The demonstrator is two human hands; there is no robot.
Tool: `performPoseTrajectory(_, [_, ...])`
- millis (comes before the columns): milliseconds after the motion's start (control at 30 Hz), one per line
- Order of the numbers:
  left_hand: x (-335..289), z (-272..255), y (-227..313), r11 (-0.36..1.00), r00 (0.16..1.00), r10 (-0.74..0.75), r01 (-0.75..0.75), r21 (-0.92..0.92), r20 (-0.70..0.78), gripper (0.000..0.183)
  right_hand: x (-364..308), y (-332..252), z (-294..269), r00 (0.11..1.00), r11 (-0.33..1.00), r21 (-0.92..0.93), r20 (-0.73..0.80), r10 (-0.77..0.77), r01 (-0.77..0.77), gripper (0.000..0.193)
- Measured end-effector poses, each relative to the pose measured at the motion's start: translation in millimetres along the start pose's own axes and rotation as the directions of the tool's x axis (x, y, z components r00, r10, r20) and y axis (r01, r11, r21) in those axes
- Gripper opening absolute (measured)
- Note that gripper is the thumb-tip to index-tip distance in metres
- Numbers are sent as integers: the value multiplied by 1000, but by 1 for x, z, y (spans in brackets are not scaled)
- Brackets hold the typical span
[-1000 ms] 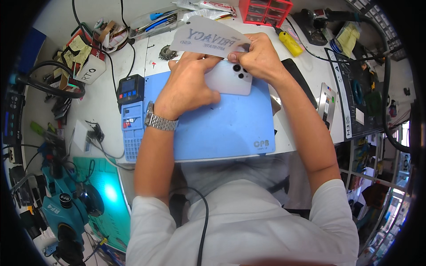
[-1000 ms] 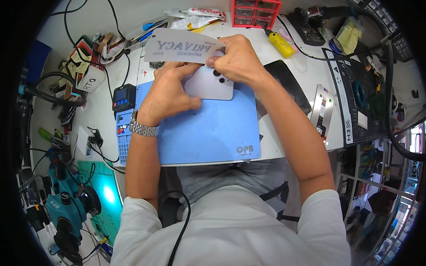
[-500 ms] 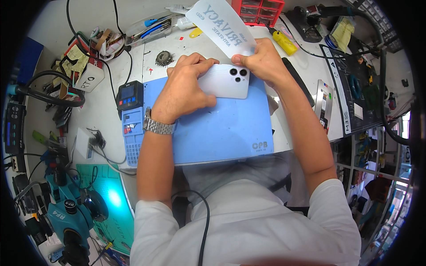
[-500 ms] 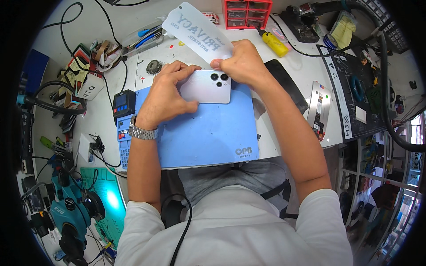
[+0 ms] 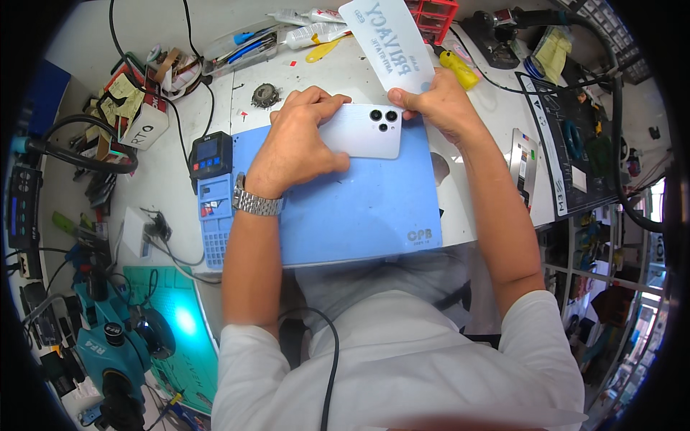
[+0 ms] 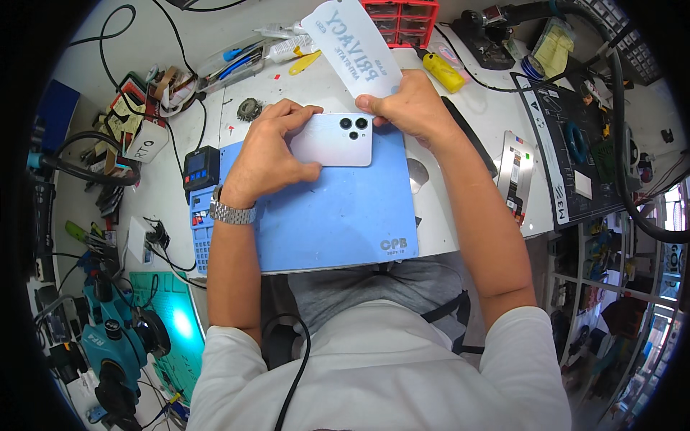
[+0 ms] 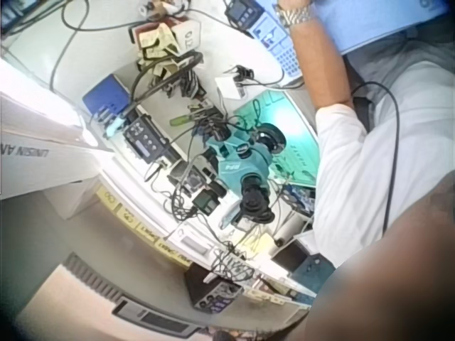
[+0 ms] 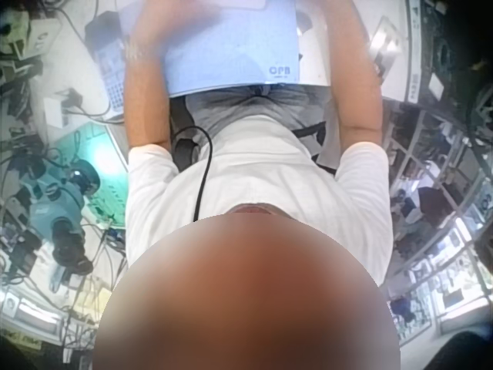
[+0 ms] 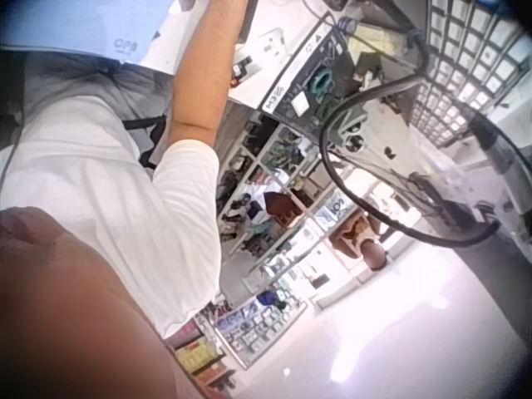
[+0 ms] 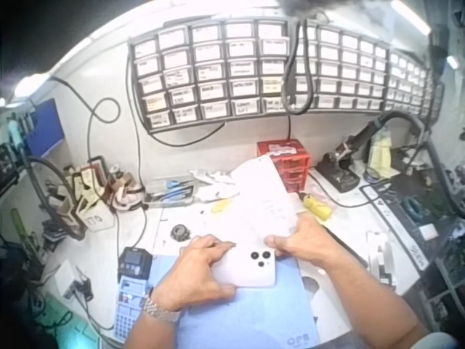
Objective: The person removes a phone case from a smartphone, then aligns and applies a privacy screen protector to the back of the device. They smooth the film with their fingers and use a small yellow tool to press out bubbles, repeating the process until the film is fully adhered.
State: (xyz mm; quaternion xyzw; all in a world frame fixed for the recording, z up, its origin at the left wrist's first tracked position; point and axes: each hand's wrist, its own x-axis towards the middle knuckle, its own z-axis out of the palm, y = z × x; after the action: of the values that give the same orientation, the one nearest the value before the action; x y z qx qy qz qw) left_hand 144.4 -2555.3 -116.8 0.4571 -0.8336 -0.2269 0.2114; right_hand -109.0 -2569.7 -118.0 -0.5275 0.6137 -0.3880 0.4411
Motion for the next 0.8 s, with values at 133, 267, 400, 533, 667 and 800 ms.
performPoseTrajectory(133, [1, 2, -2, 999, 996, -38, 39, 8, -80, 73, 9, 6, -3, 995, 995, 55, 42, -88, 86, 45])
performPoseTrajectory(267, [3, 1, 2, 998, 997, -42, 45, 33, -68, 73, 10, 10, -6, 998, 999, 6, 44, -34, 34, 41])
performPoseTrajectory(400, [4, -2, 6, 995, 995, -99, 99, -21, -18, 73, 8, 7, -4, 999, 996, 78, 21, -37, 35, 40])
performPoseTrajectory(533, [3, 0, 6, 996, 995, -93, 93, -17, -37, 74, 5, 3, -9, 997, 994, 108, 71, -20, 12, 35])
performPoseTrajectory(667, [5, 0, 5, 997, 996, -79, 79, -19, -49, 74, 4, 0, -11, 989, 996, 55, 135, 57, -65, 27])
performPoseTrajectory(800, [5, -1, 4, 996, 996, -82, 81, -24, -37, 73, 4, -1, -12, 971, 983, -3, 156, 180, -182, 21])
